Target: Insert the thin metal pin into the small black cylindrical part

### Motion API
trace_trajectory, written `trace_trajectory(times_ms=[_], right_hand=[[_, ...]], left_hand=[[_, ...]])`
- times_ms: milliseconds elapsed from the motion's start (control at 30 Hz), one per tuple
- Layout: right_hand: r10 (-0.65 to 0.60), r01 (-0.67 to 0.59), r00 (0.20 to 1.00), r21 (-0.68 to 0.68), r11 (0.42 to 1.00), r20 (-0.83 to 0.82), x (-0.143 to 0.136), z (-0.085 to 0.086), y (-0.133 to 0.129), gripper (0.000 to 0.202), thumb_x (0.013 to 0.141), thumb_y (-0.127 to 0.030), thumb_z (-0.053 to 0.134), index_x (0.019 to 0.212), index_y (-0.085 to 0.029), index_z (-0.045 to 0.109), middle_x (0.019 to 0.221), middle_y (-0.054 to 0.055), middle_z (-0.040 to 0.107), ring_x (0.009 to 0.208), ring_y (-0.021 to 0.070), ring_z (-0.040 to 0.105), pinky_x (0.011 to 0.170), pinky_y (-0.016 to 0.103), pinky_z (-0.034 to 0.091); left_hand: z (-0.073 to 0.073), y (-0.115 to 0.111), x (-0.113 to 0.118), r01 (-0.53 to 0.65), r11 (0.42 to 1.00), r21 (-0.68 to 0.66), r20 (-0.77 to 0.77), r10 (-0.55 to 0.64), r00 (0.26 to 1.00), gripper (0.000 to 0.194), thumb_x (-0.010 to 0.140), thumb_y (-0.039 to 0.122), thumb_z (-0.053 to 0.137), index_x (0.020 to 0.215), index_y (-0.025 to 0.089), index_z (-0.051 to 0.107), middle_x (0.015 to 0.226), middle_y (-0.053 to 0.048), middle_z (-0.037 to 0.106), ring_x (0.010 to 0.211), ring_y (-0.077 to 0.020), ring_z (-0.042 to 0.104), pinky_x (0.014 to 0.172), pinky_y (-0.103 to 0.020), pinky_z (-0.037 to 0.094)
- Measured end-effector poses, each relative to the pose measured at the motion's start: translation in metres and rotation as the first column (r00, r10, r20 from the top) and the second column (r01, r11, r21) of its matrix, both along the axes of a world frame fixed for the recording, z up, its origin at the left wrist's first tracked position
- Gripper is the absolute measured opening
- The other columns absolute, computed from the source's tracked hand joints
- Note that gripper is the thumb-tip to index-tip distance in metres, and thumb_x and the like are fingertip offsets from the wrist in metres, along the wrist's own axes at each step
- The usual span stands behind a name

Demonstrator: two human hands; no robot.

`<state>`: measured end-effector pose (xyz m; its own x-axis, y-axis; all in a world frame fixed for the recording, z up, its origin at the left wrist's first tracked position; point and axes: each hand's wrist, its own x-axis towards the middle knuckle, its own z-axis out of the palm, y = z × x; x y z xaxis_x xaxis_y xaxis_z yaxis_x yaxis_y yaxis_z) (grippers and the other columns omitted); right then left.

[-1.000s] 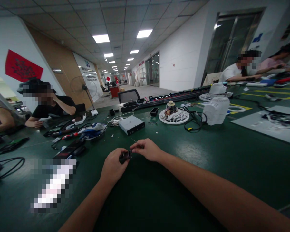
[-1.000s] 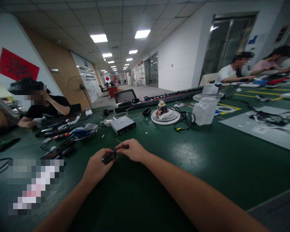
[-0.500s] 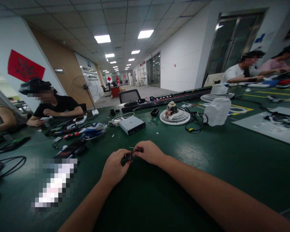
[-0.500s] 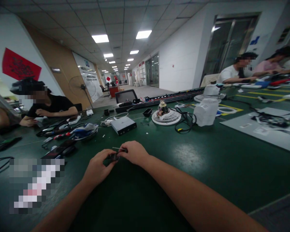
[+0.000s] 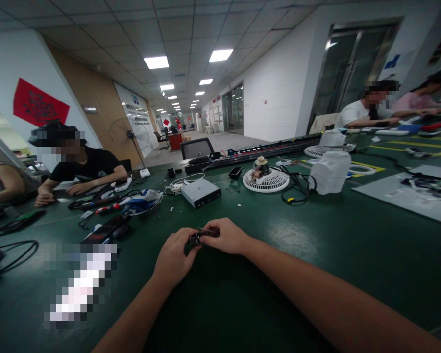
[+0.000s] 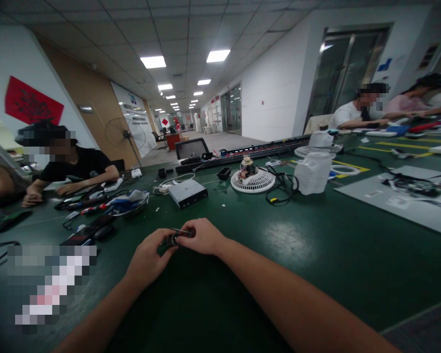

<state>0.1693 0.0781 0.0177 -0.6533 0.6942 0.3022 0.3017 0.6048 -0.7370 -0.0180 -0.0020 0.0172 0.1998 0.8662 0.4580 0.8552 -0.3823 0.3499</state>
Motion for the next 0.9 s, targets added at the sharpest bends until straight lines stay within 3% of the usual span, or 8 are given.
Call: trace_trajectory(times_ms=[100,233,333,433,633,900], right_hand=[[-0.015,0.015,1.0,-0.061,0.998,-0.001,-0.002,-0.003,0.0,0.024,0.077,-0.036,0.07,0.091,-0.017,0.071,0.076,0.0,0.068,0.066,0.0124,0.058,0.057,0.022,0.041],[-0.114,0.116,0.993,0.114,0.987,-0.026,-0.006,-0.003,-0.002,0.019,0.072,-0.027,0.073,0.088,-0.018,0.071,0.082,0.001,0.067,0.067,0.0119,0.057,0.06,0.023,0.041],[-0.06,0.063,0.998,0.192,0.979,-0.018,-0.007,-0.002,-0.003,0.011,0.077,-0.023,0.068,0.086,-0.018,0.073,0.083,0.002,0.066,0.069,0.0119,0.057,0.063,0.023,0.042],[-0.008,0.016,0.999,0.154,0.988,-0.047,-0.008,-0.002,-0.004,0.014,0.082,-0.024,0.065,0.092,-0.019,0.074,0.084,0.002,0.066,0.073,0.0129,0.059,0.066,0.024,0.043],[-0.033,0.033,0.995,0.003,0.999,-0.098,-0.012,-0.006,-0.003,0.013,0.082,-0.024,0.066,0.09,-0.016,0.072,0.083,0.002,0.067,0.072,0.0126,0.059,0.064,0.023,0.044],[0.024,-0.024,0.997,0.001,1.0,-0.079,-0.008,-0.005,-0.001,0.015,0.082,-0.027,0.065,0.087,-0.015,0.073,0.082,0.002,0.065,0.072,0.0128,0.058,0.064,0.024,0.043]], left_hand=[[0.001,0.0,0.0,0.011,1.0,-0.007,-0.012,-0.011,1.0,0.023,0.083,0.02,0.062,0.106,0.023,0.06,0.105,-0.005,0.066,0.096,-0.023,0.061,0.084,-0.037,0.049],[0.0,0.0,0.0,-0.021,1.0,-0.003,-0.002,0.021,1.0,0.024,0.082,0.019,0.062,0.105,0.023,0.061,0.104,-0.005,0.066,0.094,-0.0225,0.061,0.084,-0.037,0.049],[-0.001,0.001,0.001,-0.049,0.999,0.004,0.019,0.048,0.999,0.021,0.082,0.02,0.061,0.103,0.023,0.061,0.103,-0.005,0.066,0.092,-0.0218,0.061,0.082,-0.037,0.049],[-0.002,0.001,0.001,-0.059,0.998,0.007,0.024,0.059,0.998,0.021,0.083,0.02,0.062,0.104,0.023,0.061,0.103,-0.005,0.066,0.094,-0.0219,0.062,0.082,-0.036,0.05],[-0.004,0.003,-0.002,-0.062,0.998,0.014,0.033,0.061,0.998,0.023,0.082,0.021,0.063,0.105,0.023,0.061,0.104,-0.004,0.066,0.095,-0.0214,0.063,0.082,-0.035,0.05],[-0.003,0.002,-0.002,-0.053,0.998,0.019,0.024,0.053,0.998,0.023,0.082,0.023,0.064,0.105,0.023,0.06,0.104,-0.004,0.066,0.096,-0.0216,0.062,0.082,-0.035,0.049]])
